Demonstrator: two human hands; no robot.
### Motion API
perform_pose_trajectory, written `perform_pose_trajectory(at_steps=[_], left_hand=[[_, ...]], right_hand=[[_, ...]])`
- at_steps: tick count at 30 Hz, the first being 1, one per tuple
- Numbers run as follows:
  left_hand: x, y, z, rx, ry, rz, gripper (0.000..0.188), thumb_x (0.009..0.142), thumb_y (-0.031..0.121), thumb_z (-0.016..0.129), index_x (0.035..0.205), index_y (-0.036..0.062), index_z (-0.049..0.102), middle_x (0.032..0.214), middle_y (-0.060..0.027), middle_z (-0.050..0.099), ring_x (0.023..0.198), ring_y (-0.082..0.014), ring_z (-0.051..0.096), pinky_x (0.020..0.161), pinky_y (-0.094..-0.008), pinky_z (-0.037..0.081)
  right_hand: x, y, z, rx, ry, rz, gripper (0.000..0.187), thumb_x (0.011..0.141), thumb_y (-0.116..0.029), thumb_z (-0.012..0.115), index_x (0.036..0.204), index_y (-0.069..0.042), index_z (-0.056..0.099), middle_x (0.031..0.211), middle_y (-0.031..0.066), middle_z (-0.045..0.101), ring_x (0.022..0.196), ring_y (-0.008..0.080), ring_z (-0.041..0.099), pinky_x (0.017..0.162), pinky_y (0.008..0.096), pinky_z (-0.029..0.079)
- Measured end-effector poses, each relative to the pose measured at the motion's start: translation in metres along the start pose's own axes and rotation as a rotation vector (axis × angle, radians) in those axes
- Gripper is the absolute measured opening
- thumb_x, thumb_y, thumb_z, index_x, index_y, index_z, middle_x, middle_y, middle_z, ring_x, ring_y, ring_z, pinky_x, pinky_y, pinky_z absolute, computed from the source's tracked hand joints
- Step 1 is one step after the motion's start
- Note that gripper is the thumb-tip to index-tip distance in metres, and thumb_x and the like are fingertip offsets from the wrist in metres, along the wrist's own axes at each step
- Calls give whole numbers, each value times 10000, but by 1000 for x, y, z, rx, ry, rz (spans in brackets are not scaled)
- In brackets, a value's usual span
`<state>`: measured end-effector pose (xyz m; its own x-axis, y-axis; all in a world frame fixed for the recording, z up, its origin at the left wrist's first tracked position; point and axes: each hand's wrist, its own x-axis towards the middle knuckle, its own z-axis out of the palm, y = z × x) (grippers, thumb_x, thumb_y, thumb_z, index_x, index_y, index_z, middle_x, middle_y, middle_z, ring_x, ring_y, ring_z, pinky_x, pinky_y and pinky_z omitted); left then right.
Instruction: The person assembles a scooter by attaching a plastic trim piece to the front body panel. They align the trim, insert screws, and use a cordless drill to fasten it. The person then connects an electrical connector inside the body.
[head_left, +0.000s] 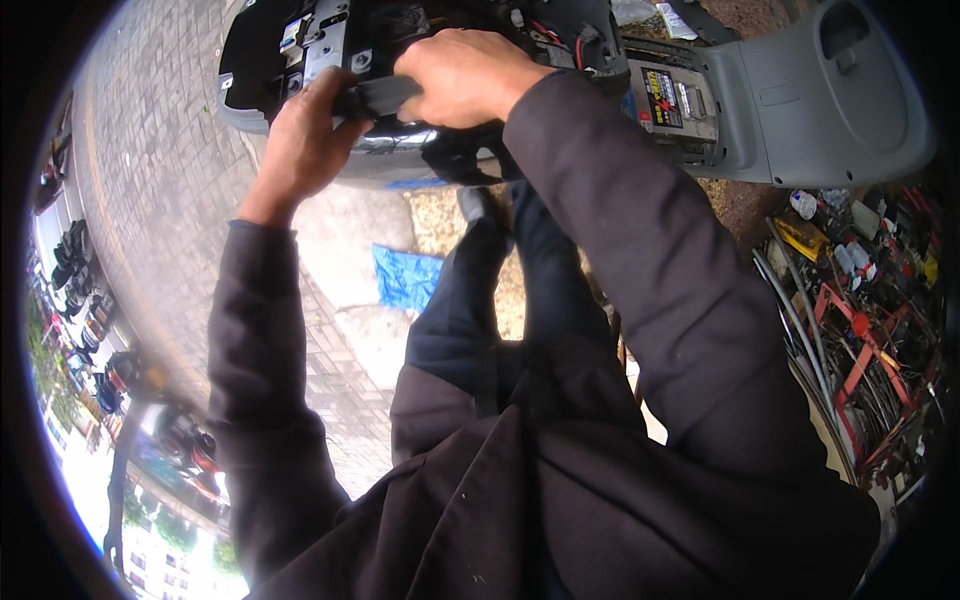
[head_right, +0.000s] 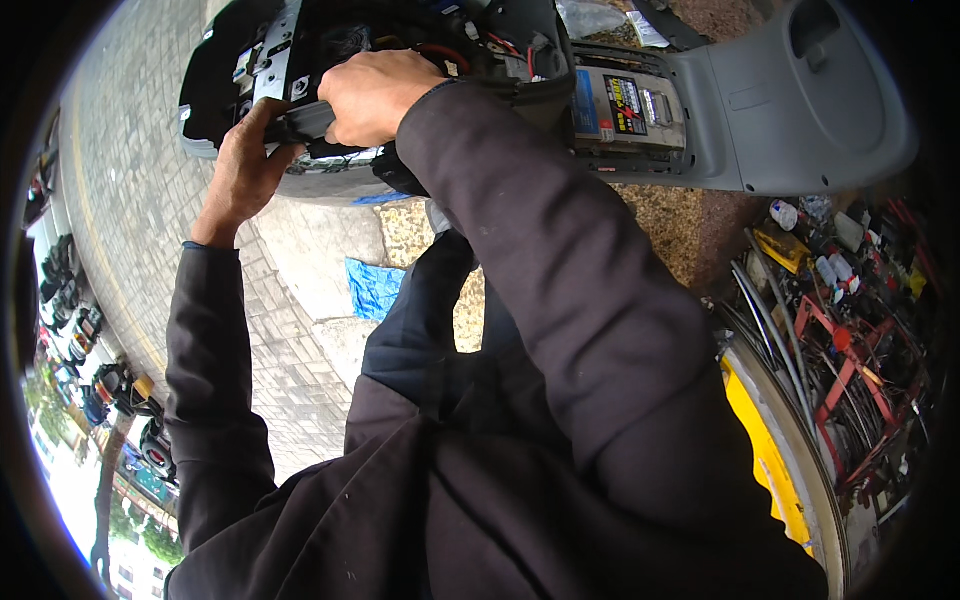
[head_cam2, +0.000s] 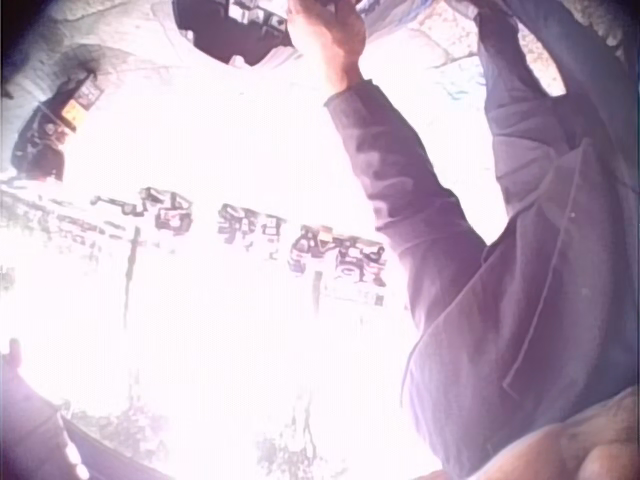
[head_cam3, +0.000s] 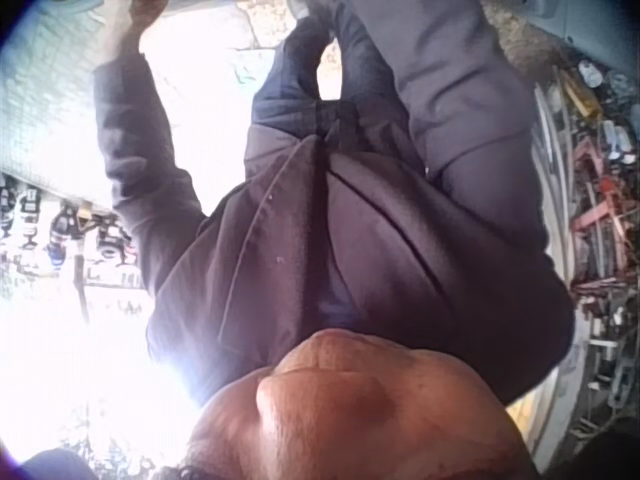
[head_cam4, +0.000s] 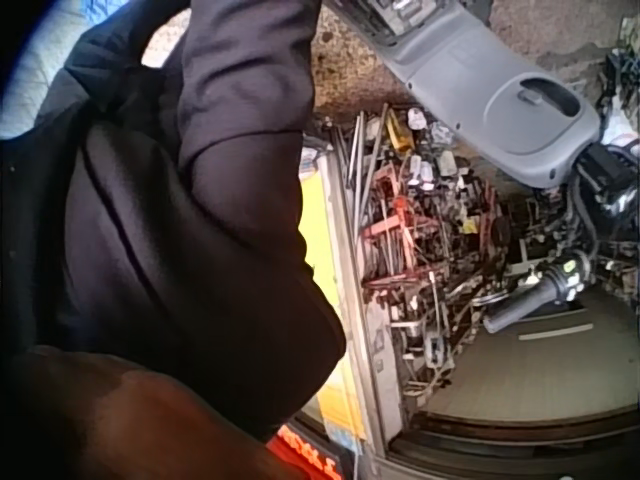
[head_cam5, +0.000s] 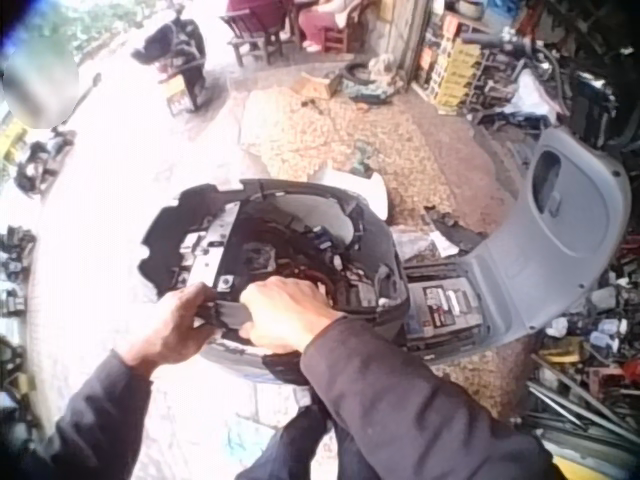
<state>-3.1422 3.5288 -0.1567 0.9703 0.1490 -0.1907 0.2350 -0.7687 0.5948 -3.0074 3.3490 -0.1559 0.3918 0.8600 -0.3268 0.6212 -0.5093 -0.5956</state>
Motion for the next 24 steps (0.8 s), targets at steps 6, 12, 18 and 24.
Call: perform_pose_trajectory(at_steps=[6,12,18,24], left_hand=[[5,-2,-12,-165,-144,-7,336,824,-29,731,1133,-17,599,885,-78,631,816,-141,549,772,-308,485],[7,4,-17,-186,-165,-9,263,832,-1,739,1067,-16,622,850,-105,637,784,-178,577,742,-328,496],[6,4,-23,-206,-188,-25,272,839,-11,755,1082,-29,635,837,-78,649,777,-135,563,745,-311,504],[5,-2,-13,-238,-63,15,253,819,-4,764,1054,-20,672,823,-144,696,735,-223,672,718,-338,545]], right_hand=[[1,0,-5,15,-28,-3,291,816,-303,762,1019,-95,758,952,184,741,954,370,711,869,475,551],[4,-10,-5,6,-40,25,306,823,-293,764,1070,-111,756,974,199,739,968,387,709,877,481,551],[1,-10,-2,33,24,0,312,838,-275,762,1105,-115,740,974,210,734,961,406,705,868,502,548],[3,-5,-2,13,23,-42,280,832,-268,752,1051,-95,739,968,228,726,950,422,699,857,517,546]])
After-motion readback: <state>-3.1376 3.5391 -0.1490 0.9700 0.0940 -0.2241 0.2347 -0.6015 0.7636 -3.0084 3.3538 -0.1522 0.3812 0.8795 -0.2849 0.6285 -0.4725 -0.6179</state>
